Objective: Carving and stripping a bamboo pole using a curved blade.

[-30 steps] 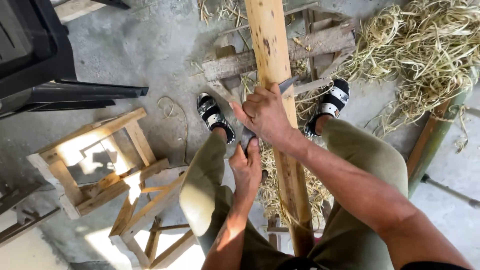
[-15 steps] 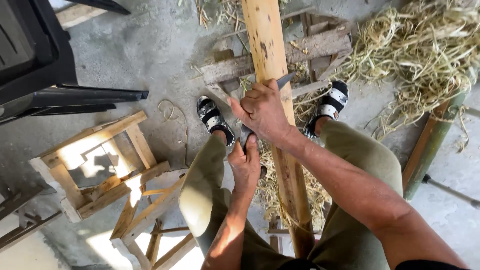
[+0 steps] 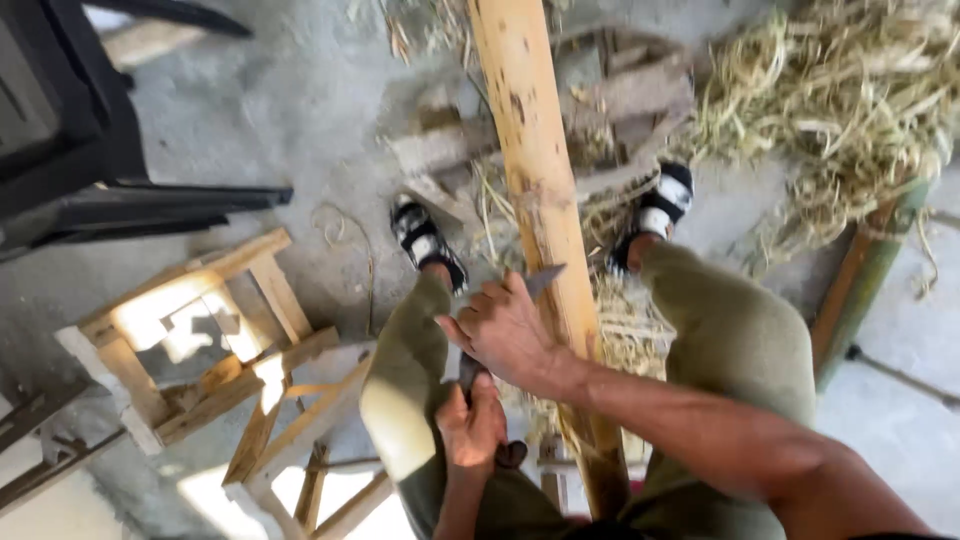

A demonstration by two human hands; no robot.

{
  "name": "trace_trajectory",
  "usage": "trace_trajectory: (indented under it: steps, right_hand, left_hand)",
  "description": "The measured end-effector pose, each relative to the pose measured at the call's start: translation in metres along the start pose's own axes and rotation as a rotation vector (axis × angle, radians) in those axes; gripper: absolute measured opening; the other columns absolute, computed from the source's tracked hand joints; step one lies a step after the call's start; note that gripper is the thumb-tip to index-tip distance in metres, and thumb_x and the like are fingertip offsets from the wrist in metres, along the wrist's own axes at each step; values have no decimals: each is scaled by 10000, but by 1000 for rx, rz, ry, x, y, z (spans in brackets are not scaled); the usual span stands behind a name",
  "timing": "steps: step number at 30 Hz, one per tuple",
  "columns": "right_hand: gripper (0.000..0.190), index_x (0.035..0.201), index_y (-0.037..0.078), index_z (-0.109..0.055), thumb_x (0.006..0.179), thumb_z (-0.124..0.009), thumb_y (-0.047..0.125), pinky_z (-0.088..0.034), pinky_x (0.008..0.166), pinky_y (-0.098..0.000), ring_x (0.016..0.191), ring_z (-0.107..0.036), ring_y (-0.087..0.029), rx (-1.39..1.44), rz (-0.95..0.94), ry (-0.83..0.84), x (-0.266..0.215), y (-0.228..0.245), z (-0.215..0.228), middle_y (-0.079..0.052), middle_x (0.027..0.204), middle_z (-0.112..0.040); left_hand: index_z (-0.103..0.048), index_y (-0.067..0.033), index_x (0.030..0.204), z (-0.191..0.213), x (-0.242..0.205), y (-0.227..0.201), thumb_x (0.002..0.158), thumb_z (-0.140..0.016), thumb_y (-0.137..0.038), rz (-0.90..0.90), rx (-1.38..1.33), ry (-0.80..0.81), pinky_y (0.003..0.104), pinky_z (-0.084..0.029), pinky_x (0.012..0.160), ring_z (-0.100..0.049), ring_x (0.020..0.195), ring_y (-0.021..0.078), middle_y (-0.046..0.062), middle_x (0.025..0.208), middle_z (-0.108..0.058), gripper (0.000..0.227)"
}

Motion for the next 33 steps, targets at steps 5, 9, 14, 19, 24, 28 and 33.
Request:
trace_trajectory:
  steps: [5,9,14,19,24,28,33]
  right_hand:
    - [563,502,130,-548,992,-689,368,-374,758,-428,618,-501,-202,195,13,-135,21,-10,34,-17,503,-494]
    - [526,537,90,-540,987,-732,284,-394,798,-423,639,-498,-217,239,-17,-279,61,-67,46,-25,553,-519]
    - [497,585,82,-560,1024,-696,272,-401,821,-425,663,-500,-235,224,-49,-270,46,-71,37,-32,588,-550]
    - [543,543,94,-553,1026,-674,310,-401,813,-447,602,-477,-235,201,-57,-160,29,-52,32,-43,532,-546]
    - [534,557,106,-568,1019,-666,354,-399,905,-453,644,-499,-221,291,-54,-130,43,-53,43,-60,539,-537]
    - [510,592,85,-571,1019,-684,342,-391,841,-433,687,-499,-244,321,16,-209,54,-61,52,-61,601,-552]
    - [529,598,62,-548,1052,-675,301,-407,856,-428,701,-488,-249,332,-26,-310,51,-75,45,-53,615,-535]
  left_hand:
    - [-565,-12,847,-20,3,-26,1064,-564,-230,-237,-31,-72,282,-401,392,-486,436,87,2,548,-513,308]
    - [-612,-13,903,-57,61,-63,1033,-587,-229,-526,136,-120,318,-412,419,-545,484,98,14,583,-565,253]
    - [-572,23,884,-58,47,-77,1087,-610,-224,-607,278,-114,353,-387,516,-437,548,138,55,612,-505,321]
    - [-605,22,963,-45,13,-75,1037,-575,-225,-485,156,-60,334,-406,462,-538,544,110,21,635,-564,260]
    - [-649,6,1077,-40,17,-67,993,-588,-224,-333,131,-149,318,-441,413,-536,488,109,11,623,-594,252]
    - [-569,49,904,-57,61,-67,1088,-607,-198,-357,6,-105,349,-394,441,-505,507,137,54,620,-543,311]
    - [-606,36,966,-66,52,-96,1055,-600,-135,-720,359,-158,374,-432,507,-523,510,173,92,633,-559,193]
Point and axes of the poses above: each hand's wrist, its own x-axis towards the middle knuckle, its own z-axis out of the back of the hand, y = z × x, the point moved 4 cm from there along x, towards the middle knuckle
